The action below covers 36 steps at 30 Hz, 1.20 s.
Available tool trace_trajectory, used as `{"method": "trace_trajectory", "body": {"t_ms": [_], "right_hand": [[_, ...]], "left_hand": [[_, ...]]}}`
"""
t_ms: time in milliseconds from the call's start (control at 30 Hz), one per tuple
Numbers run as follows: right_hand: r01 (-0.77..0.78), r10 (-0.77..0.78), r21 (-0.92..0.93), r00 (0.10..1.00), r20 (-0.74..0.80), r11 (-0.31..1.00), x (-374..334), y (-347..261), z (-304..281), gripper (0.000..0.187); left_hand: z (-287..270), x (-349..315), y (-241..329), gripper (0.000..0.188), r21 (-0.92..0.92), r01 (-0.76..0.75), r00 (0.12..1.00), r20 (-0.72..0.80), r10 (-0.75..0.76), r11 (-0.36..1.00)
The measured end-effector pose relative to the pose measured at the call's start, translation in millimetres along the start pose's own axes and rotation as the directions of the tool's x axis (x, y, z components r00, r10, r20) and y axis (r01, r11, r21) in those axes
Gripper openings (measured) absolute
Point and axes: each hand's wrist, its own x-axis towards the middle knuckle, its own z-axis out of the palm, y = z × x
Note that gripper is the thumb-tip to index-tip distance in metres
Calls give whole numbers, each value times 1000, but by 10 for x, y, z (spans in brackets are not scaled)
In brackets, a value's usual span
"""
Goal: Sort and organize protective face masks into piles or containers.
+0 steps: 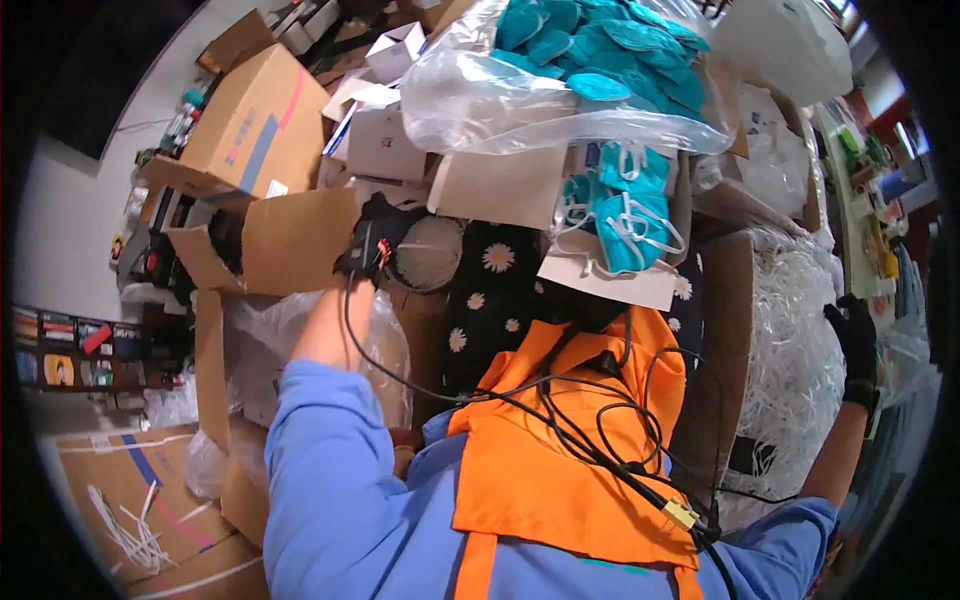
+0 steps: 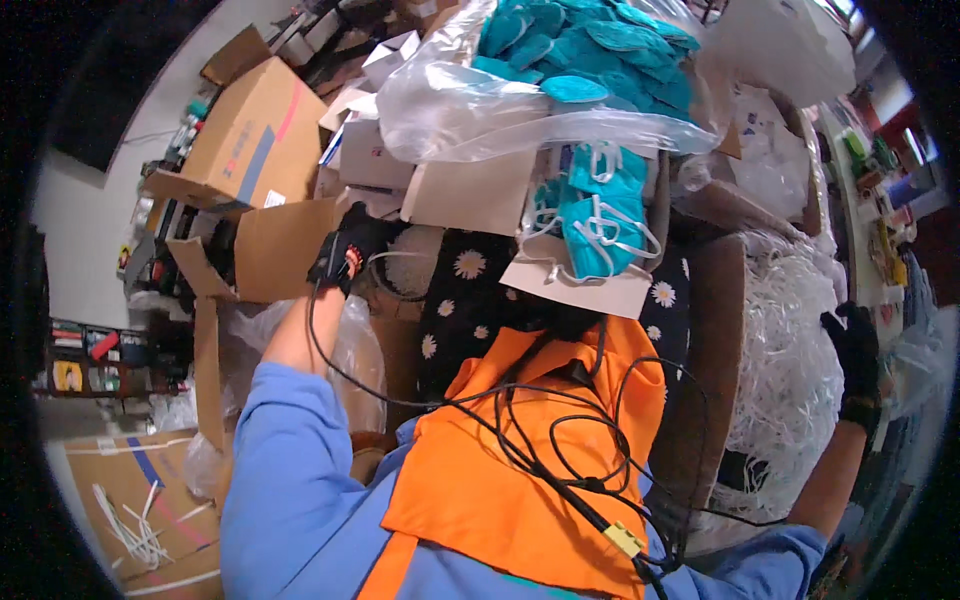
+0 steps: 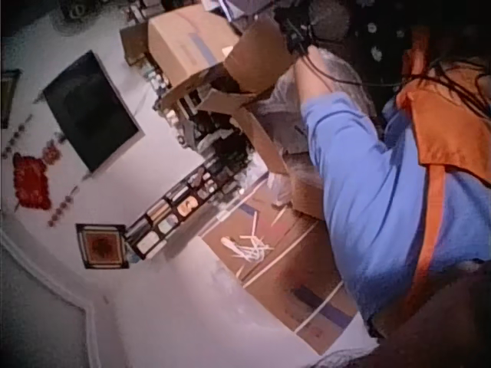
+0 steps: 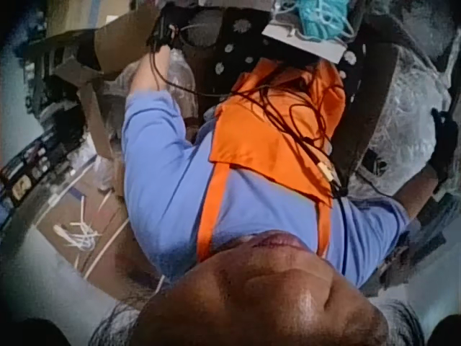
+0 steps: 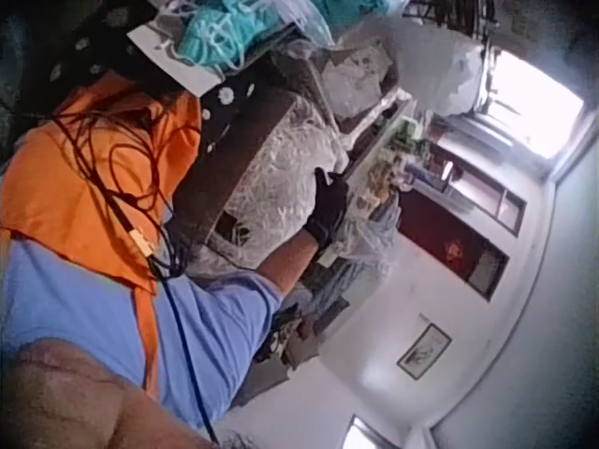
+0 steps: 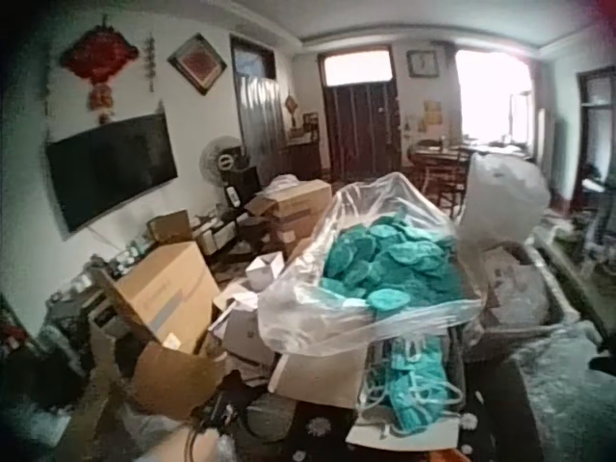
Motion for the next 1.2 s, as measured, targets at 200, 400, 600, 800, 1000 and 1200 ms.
{"method": "trace_trajectory", "body": {"t_ms": [200, 400, 600, 800, 1000, 1200], "right_hand": [[14, -66, -221, 971, -228, 975, -143, -193, 0, 27], [304, -163, 505, 939, -304, 808, 171, -1434, 529, 18], [623, -303, 472, 750, -588, 624, 977, -2430, 1458, 18], [199, -145, 505, 979, -144, 840, 819, -3224, 880, 33], [141, -113, 557, 990, -84, 818, 750, -3205, 866, 43], [285, -247, 636, 957, -150, 717, 811, -3075, 1015, 36]], "left_hand": [[-345, 88, 695, 26, 35, -20, 887, -460, 33, 999], [120, 173, 2024, 16, -252, -154, 985, 40, 169, 956], [943, 620, 2460, 24, 462, -657, 733, 211, 646, 595], [1088, 657, 2612, 40, 202, -304, 953, 70, 296, 931], [1242, 727, 2500, 36, 54, -334, 941, 72, 330, 941], [1221, 701, 2591, 39, 194, -554, 833, 137, 537, 810]]}}
